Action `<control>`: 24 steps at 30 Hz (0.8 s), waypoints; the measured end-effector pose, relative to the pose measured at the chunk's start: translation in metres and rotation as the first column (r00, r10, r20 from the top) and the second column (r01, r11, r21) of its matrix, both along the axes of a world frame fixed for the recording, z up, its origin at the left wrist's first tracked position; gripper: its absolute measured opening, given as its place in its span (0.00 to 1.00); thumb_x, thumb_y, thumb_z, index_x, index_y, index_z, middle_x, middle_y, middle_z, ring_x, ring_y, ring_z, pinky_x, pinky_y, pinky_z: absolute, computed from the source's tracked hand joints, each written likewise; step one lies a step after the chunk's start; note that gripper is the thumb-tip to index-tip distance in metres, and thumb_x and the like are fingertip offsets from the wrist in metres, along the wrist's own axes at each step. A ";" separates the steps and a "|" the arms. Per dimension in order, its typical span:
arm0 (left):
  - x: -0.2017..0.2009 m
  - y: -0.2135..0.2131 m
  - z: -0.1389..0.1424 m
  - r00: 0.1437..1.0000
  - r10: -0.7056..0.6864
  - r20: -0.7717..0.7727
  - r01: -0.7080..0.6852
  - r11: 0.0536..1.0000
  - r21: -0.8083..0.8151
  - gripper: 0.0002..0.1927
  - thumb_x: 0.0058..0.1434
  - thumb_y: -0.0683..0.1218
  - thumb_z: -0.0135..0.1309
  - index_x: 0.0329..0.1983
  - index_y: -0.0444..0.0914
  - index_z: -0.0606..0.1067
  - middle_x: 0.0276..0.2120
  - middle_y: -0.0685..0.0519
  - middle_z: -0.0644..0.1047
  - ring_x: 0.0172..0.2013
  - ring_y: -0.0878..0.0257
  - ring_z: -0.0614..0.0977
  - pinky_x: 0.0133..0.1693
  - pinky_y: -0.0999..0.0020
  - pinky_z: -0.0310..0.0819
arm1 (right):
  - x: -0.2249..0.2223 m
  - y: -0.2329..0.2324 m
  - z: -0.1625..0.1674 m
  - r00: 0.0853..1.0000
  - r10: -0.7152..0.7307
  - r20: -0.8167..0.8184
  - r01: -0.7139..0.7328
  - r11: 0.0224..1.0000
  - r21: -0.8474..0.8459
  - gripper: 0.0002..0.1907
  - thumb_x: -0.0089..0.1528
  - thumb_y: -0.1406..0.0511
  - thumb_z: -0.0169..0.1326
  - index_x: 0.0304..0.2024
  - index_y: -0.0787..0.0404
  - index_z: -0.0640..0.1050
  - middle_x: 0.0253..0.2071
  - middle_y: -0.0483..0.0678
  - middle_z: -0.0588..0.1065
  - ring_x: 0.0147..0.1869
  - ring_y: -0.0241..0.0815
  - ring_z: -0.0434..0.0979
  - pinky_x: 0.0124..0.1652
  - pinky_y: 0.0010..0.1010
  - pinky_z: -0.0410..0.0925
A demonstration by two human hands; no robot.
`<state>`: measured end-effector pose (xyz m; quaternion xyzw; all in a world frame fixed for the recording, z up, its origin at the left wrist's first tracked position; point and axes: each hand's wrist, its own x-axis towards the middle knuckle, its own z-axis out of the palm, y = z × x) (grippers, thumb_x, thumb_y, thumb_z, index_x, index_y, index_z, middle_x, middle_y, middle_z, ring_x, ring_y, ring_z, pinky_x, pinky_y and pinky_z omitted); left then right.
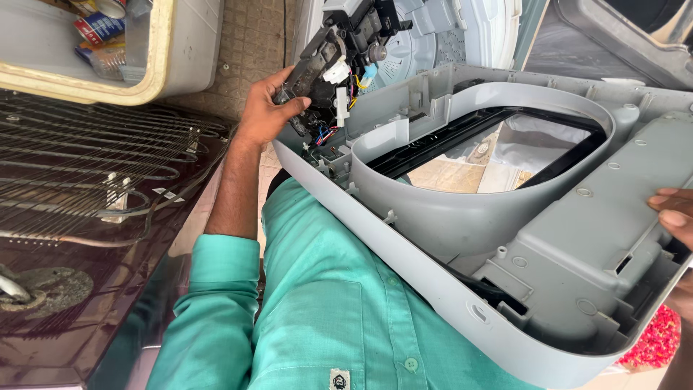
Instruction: The person works on a disassembled washing machine control panel, handling a white plastic component and its wiring, connecting the wires, and fitting the component into the panel. The person then lifts the panel, aligns it on the machine, and presses it into place before stepping back.
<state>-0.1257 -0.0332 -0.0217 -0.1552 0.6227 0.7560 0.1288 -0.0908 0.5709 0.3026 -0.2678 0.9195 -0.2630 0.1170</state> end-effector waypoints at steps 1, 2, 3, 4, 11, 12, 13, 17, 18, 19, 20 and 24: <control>-0.001 0.004 0.001 1.000 0.005 -0.031 -0.005 1.000 0.001 0.31 0.57 0.36 0.65 0.65 0.33 0.73 0.49 0.53 0.81 0.47 0.69 0.81 0.53 0.72 0.76 | -0.007 0.003 -0.002 1.000 0.029 -0.008 -0.028 1.000 0.008 0.54 0.41 0.59 0.74 0.69 0.53 0.65 0.57 0.52 0.70 0.65 0.52 0.71 0.67 0.44 0.66; -0.002 0.008 0.000 0.998 0.009 -0.062 -0.009 1.000 0.002 0.31 0.56 0.35 0.65 0.65 0.32 0.73 0.50 0.53 0.81 0.47 0.70 0.80 0.54 0.73 0.76 | -0.015 0.006 -0.004 0.998 0.057 -0.017 -0.057 0.998 0.015 0.57 0.40 0.59 0.74 0.70 0.52 0.64 0.56 0.52 0.70 0.64 0.52 0.72 0.67 0.45 0.66; -0.005 0.011 -0.002 0.998 0.003 -0.065 -0.004 1.000 -0.016 0.32 0.56 0.35 0.65 0.65 0.33 0.73 0.49 0.53 0.81 0.47 0.70 0.80 0.54 0.73 0.75 | -0.022 0.009 -0.006 0.994 0.102 -0.046 -0.100 0.994 0.040 0.58 0.41 0.60 0.74 0.72 0.52 0.62 0.56 0.53 0.71 0.62 0.54 0.72 0.66 0.48 0.66; -0.007 0.013 -0.004 0.998 -0.004 -0.064 0.002 0.999 -0.033 0.32 0.55 0.35 0.65 0.65 0.33 0.74 0.49 0.54 0.81 0.47 0.70 0.80 0.53 0.73 0.75 | -0.029 0.012 -0.007 0.987 0.148 -0.060 -0.145 0.988 0.061 0.60 0.41 0.60 0.74 0.73 0.52 0.61 0.56 0.55 0.71 0.62 0.55 0.73 0.65 0.50 0.66; -0.018 0.010 -0.022 1.000 -0.002 -0.021 -0.001 0.994 -0.112 0.31 0.54 0.33 0.63 0.63 0.35 0.76 0.52 0.54 0.80 0.52 0.66 0.80 0.59 0.72 0.70 | -0.075 0.031 -0.010 0.865 0.496 -0.073 -0.492 0.868 0.063 0.57 0.41 0.60 0.71 0.69 0.51 0.58 0.58 0.67 0.72 0.65 0.68 0.74 0.61 0.59 0.70; -0.021 0.011 -0.022 1.000 0.002 -0.006 -0.003 0.991 -0.136 0.31 0.55 0.34 0.63 0.64 0.36 0.76 0.53 0.53 0.80 0.53 0.65 0.80 0.60 0.70 0.70 | -0.072 0.030 -0.009 0.865 0.494 -0.087 -0.489 0.869 0.072 0.54 0.42 0.60 0.71 0.68 0.49 0.59 0.57 0.66 0.72 0.64 0.68 0.74 0.58 0.57 0.71; -0.025 0.011 -0.021 1.000 0.009 0.007 -0.008 0.987 -0.161 0.31 0.56 0.35 0.63 0.65 0.36 0.76 0.54 0.52 0.81 0.54 0.64 0.80 0.61 0.69 0.71 | -0.073 0.028 -0.010 0.863 0.494 -0.103 -0.488 0.869 0.081 0.53 0.43 0.61 0.71 0.67 0.47 0.61 0.57 0.65 0.73 0.63 0.68 0.75 0.56 0.54 0.72; -0.018 0.011 0.008 0.983 0.001 -0.185 -0.094 0.863 -0.496 0.37 0.56 0.40 0.67 0.69 0.37 0.67 0.65 0.45 0.71 0.62 0.53 0.73 0.63 0.60 0.68 | -0.085 0.008 -0.014 0.874 0.478 -0.087 -0.475 0.879 0.049 0.51 0.46 0.58 0.71 0.69 0.45 0.61 0.61 0.63 0.72 0.64 0.65 0.74 0.58 0.53 0.72; -0.016 0.008 0.020 0.973 -0.030 -0.229 -0.105 0.825 -0.556 0.37 0.58 0.41 0.67 0.71 0.38 0.67 0.67 0.45 0.70 0.65 0.50 0.71 0.66 0.58 0.65 | -0.089 0.002 -0.013 0.879 0.468 -0.088 -0.466 0.884 0.047 0.51 0.46 0.57 0.70 0.69 0.44 0.61 0.62 0.62 0.72 0.64 0.64 0.74 0.59 0.52 0.72; -0.007 0.007 0.034 0.963 -0.067 -0.260 -0.110 0.787 -0.607 0.37 0.60 0.43 0.68 0.72 0.39 0.66 0.69 0.44 0.68 0.69 0.47 0.69 0.69 0.55 0.62 | -0.088 -0.002 -0.009 0.888 0.454 -0.077 -0.451 0.891 0.051 0.50 0.47 0.58 0.70 0.69 0.44 0.62 0.63 0.62 0.72 0.64 0.63 0.74 0.59 0.52 0.72; 0.002 0.007 0.048 0.951 -0.103 -0.292 -0.119 0.750 -0.651 0.38 0.62 0.44 0.68 0.73 0.40 0.66 0.71 0.43 0.67 0.72 0.45 0.67 0.72 0.52 0.59 | -0.087 -0.006 -0.005 0.896 0.439 -0.066 -0.436 0.898 0.054 0.49 0.47 0.58 0.70 0.69 0.44 0.62 0.63 0.62 0.72 0.64 0.63 0.74 0.59 0.51 0.72; 0.034 0.006 0.106 0.940 -0.113 -0.321 -0.103 0.804 -0.585 0.40 0.56 0.44 0.64 0.74 0.42 0.67 0.74 0.44 0.65 0.74 0.46 0.63 0.76 0.52 0.55 | -0.113 -0.012 -0.001 0.877 0.478 -0.048 -0.472 0.876 0.100 0.51 0.43 0.56 0.71 0.67 0.50 0.63 0.60 0.64 0.72 0.65 0.65 0.74 0.61 0.55 0.71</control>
